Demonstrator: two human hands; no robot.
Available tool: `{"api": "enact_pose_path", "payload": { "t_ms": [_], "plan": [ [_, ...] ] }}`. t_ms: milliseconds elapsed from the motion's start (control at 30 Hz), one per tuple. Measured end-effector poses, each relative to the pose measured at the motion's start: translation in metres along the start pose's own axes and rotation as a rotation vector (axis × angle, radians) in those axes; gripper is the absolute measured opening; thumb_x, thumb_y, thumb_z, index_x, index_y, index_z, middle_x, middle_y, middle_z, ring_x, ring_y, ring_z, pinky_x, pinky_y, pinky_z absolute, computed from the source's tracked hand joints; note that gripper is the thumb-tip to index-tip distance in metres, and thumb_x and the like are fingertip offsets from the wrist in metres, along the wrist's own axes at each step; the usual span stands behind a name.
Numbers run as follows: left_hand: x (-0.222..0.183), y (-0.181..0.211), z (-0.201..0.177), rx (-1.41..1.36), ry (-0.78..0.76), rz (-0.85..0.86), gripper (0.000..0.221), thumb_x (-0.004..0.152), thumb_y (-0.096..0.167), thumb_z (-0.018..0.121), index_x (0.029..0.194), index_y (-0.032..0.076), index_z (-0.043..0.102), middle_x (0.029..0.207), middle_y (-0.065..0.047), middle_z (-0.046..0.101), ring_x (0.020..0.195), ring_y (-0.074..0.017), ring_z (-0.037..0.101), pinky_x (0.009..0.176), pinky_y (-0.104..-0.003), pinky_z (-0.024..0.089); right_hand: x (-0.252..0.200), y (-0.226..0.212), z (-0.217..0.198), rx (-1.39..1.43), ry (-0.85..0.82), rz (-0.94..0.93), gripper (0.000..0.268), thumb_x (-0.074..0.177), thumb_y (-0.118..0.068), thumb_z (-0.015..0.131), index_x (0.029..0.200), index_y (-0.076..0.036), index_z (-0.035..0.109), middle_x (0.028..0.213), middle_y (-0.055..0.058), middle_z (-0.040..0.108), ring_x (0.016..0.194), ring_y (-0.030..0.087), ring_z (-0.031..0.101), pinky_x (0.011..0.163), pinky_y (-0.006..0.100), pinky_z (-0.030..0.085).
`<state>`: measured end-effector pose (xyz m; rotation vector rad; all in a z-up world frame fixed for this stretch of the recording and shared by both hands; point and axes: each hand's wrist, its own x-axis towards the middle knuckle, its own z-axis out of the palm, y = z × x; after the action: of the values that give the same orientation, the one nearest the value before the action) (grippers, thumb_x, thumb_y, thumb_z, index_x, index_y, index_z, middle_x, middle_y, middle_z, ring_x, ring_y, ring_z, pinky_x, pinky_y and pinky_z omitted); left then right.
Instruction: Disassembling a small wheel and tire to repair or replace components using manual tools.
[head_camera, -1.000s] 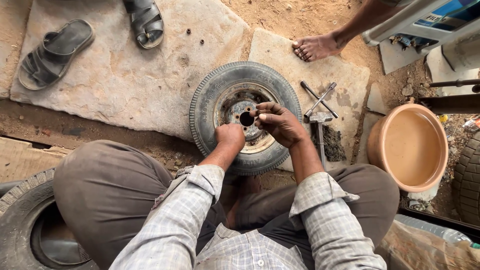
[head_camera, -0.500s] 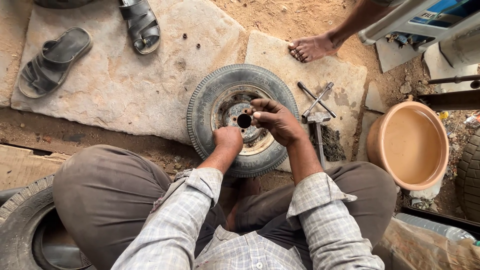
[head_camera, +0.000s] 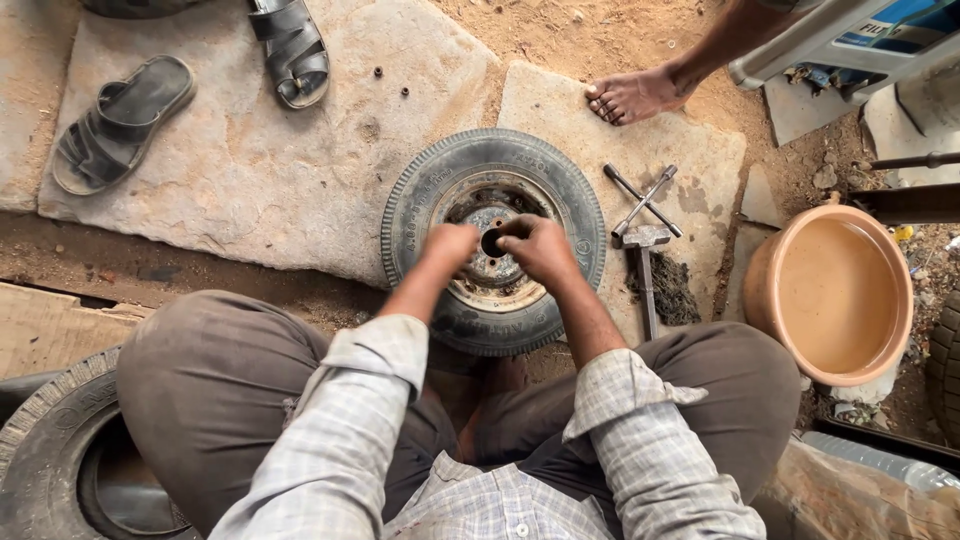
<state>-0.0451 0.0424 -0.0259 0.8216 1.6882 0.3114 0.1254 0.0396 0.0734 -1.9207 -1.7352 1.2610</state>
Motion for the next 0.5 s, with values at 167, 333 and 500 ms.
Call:
{"api": "enact_pose_path", "payload": {
  "t_ms": [167,333,500],
  "plan": [
    [-0.025,0.015,-0.025,-0.682,-0.231,-0.093,0.028,0.093,0.023,0.049,0.092,0.000,0.065,0.074,-0.013,0.067,0.063,-0.0241,0.066,0.059,-0.038,0.059,-0.010,-0.038,-0.011,0.148,-0.102,0.076,0.038,0.087,-0.017,0.076,0.124,-0.017,0.070,0.111,0.003,0.075,0.087,0.012,0.073,0.076,0.027,0.062],
    [-0.022,0.019,-0.032,-0.509,-0.105,0.053,0.028,0.093,0.027,0.063,0.084,0.002,0.070,0.076,-0.011,0.067,0.063,-0.0212,0.059,0.061,-0.040,0.050,0.032,0.005,-0.029,-0.277,0.049,0.323,0.028,0.104,-0.025,0.063,0.131,-0.025,0.071,0.114,0.006,0.080,0.078,0.023,0.069,0.065,0.040,0.054],
    [-0.115,0.096,-0.090,0.175,0.182,0.207,0.034,0.091,0.042,0.069,0.094,0.009,0.076,0.088,-0.007,0.071,0.080,-0.0206,0.064,0.082,-0.045,0.053,0.051,-0.006,-0.042,-1.080,-0.120,-0.307,0.024,0.103,-0.019,0.060,0.124,-0.022,0.071,0.097,0.006,0.069,0.086,0.020,0.063,0.081,0.038,0.047]
  ]
}}
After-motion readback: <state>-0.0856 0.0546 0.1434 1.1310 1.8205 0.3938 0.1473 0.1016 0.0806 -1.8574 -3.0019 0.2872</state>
